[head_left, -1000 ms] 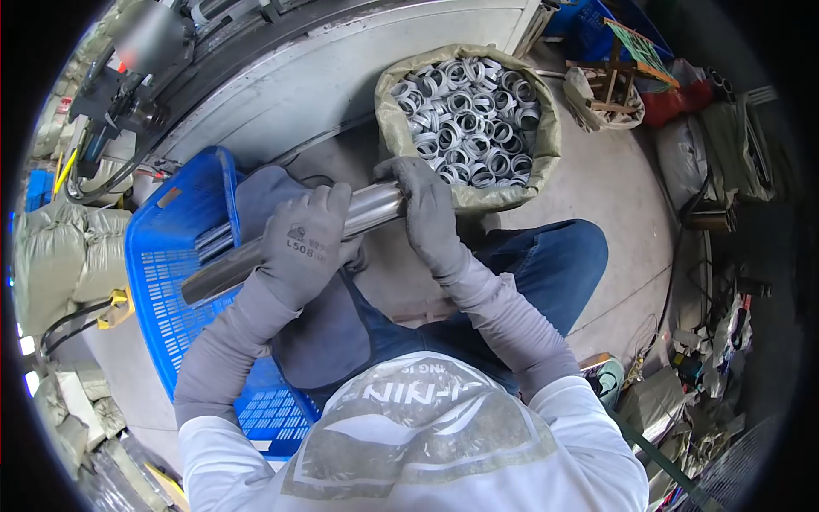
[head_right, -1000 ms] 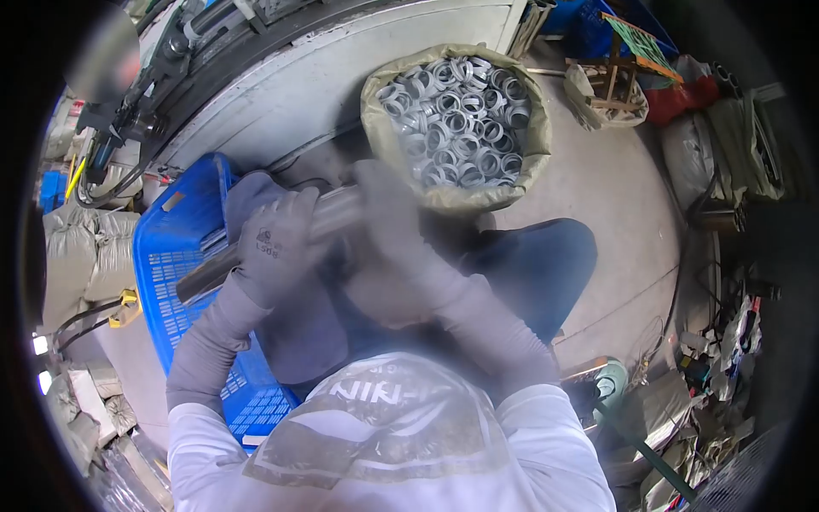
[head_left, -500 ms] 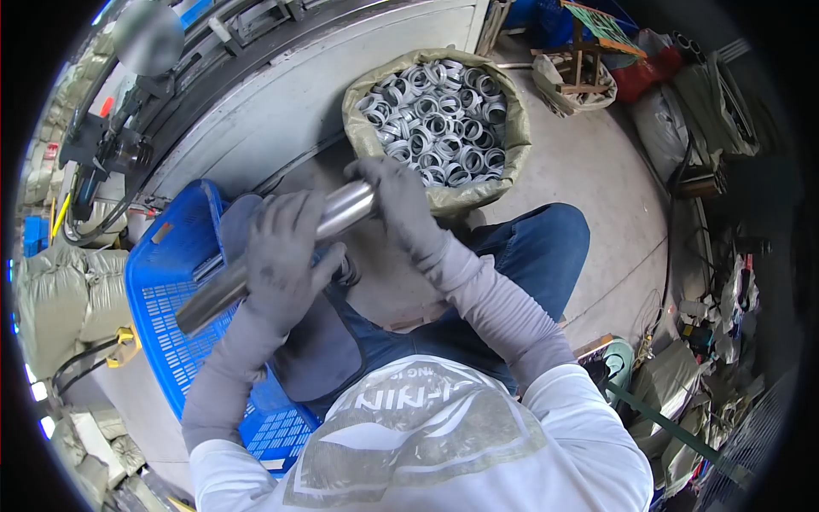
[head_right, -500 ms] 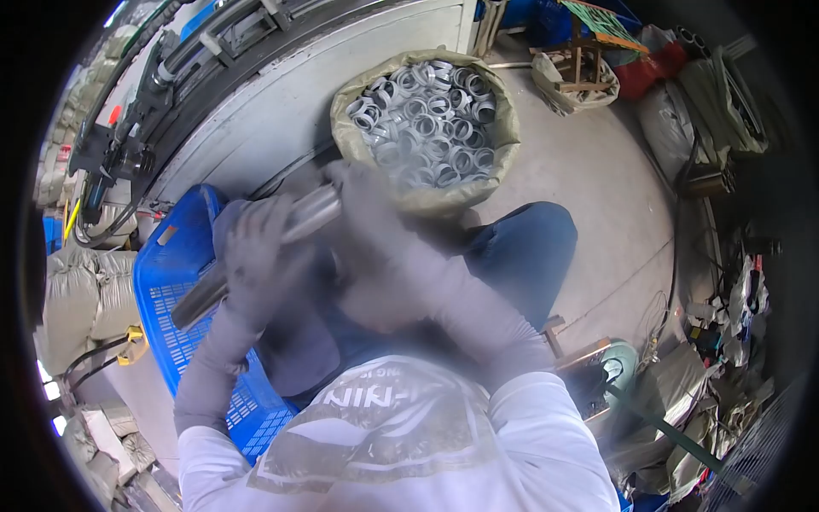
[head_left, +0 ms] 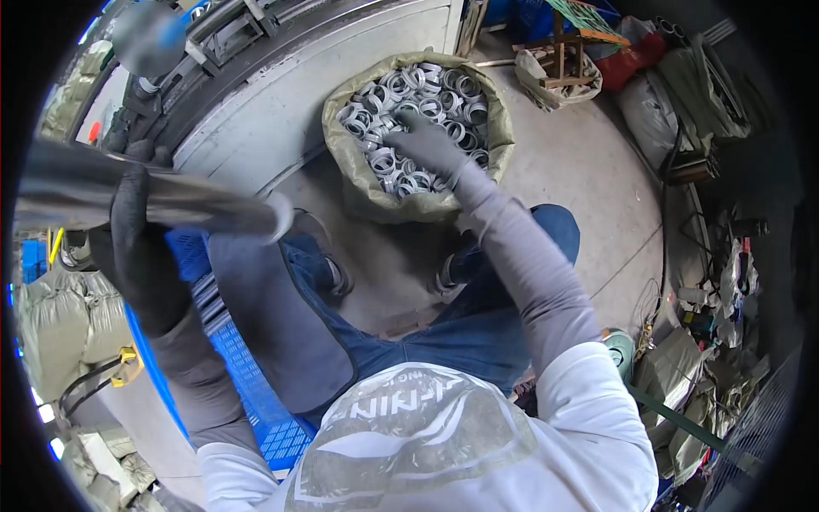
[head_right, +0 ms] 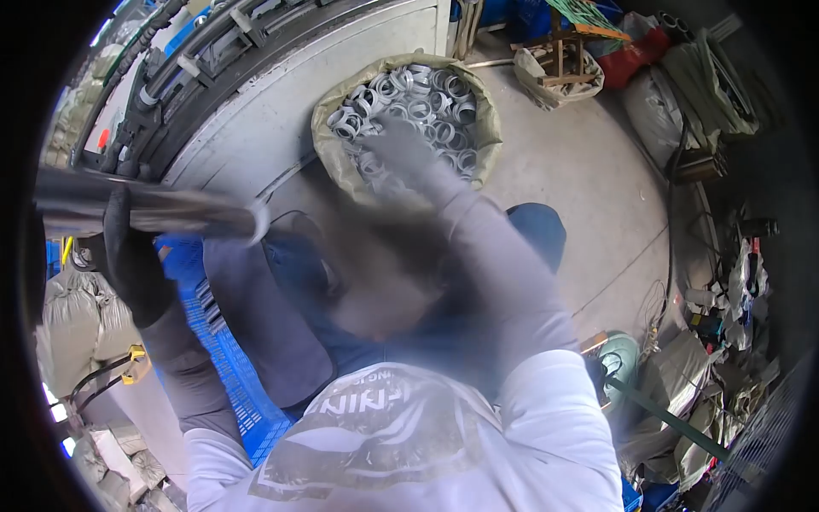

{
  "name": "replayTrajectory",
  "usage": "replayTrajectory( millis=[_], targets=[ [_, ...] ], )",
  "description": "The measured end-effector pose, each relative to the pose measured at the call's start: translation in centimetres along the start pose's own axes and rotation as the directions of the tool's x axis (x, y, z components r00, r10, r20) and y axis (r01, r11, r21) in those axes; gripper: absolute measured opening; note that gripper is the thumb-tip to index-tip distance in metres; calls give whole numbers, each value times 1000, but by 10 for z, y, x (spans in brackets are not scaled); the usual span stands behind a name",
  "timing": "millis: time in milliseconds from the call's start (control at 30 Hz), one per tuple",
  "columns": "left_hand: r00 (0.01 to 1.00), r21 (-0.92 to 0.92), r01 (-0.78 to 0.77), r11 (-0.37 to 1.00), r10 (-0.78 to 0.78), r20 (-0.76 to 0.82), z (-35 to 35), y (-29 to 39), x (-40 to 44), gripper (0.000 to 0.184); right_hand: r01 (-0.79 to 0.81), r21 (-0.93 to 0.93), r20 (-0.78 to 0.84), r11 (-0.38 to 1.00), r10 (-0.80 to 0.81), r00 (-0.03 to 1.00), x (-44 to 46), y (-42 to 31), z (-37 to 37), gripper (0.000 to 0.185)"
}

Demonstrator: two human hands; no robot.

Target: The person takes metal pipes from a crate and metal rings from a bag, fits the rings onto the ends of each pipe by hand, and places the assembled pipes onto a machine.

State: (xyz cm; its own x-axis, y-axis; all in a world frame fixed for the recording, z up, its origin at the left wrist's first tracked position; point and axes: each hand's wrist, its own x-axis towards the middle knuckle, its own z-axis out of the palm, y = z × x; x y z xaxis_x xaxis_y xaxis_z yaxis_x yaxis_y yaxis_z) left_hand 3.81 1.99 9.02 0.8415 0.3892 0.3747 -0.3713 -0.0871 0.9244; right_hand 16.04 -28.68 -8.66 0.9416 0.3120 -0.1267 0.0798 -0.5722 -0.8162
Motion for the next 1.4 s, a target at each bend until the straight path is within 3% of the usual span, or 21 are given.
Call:
replayTrajectory(
  millis=[33,100,167,267,467,533,600,633,667,700,733,767,800,867,900,967,1000,1067,1200,1267,1400],
  targets=[
    [998,261,35,965,-48,44,-1,17,5,43,-57,-223,-148,973,24,989,27,53,1,64],
    [976,612,-26,790,-112,186,-4,22,-2,46,-201,-415,-48,887,200,979,38,115,-20,57],
    [911,750,-218,625,-146,386,-2,4,-23,49,-241,-621,119,745,394,911,29,132,-36,63],
    [815,788,-499,361,-112,568,-7,-34,-50,53,-296,-785,82,544,565,821,35,179,-20,73],
    [859,820,-422,386,-119,498,-22,-64,-69,53,-168,-824,141,542,483,864,32,137,-4,67],
    [868,832,-400,383,-132,478,-22,-63,-68,54,-144,-605,278,783,377,883,50,131,12,68],
    [849,807,-440,394,-111,516,-25,-63,-66,55,-152,-678,79,720,277,958,62,112,23,67],
    [851,810,-433,395,-116,512,-28,-63,-64,55,-266,-498,-40,825,285,958,57,74,-1,62],
    [852,800,-427,422,-111,512,-31,-64,-62,56,-296,-553,-386,779,75,919,82,118,1,59],
    [853,790,-419,448,-104,512,-34,-63,-61,57,-255,-623,-508,740,-135,851,90,128,-24,61],
    [858,795,-411,447,-104,503,-37,-62,-59,57,-271,-579,-542,769,-115,833,90,124,-53,68],
    [862,799,-399,450,-113,495,-39,-61,-57,58,-293,-585,-675,756,-253,693,96,148,-67,53],
    [866,803,-384,455,-125,485,-41,-61,-56,58,-416,-451,-638,790,41,769,100,176,-83,87],
    [882,822,-348,450,-141,450,-43,-62,-55,59,-472,-211,-413,856,360,837,98,182,-109,88],
    [885,835,-329,441,-165,435,-45,-63,-55,60,-344,-240,-344,908,252,905,111,235,-115,78],
    [900,849,-319,421,-145,411,-46,-63,-57,60,-295,84,-395,952,303,867,102,192,-100,39],
    [883,839,-352,414,-151,445,-43,-65,-57,60,-317,-434,-477,843,83,875,119,185,-67,27],
    [873,806,-353,475,-141,466,-40,-72,-53,60,-100,-242,-335,965,14,942,100,166,-69,32],
    [856,803,-406,437,-126,501,-33,-70,-47,59,-172,-169,-612,971,33,790,85,223,-111,37],
    [854,792,-399,462,-127,504,-32,-68,-50,60,-390,-125,-521,912,274,808,81,199,-108,41],
    [847,794,-407,452,-139,514,-29,-74,-56,59,-266,-416,-476,870,41,879,103,153,-63,41]
  ],
)
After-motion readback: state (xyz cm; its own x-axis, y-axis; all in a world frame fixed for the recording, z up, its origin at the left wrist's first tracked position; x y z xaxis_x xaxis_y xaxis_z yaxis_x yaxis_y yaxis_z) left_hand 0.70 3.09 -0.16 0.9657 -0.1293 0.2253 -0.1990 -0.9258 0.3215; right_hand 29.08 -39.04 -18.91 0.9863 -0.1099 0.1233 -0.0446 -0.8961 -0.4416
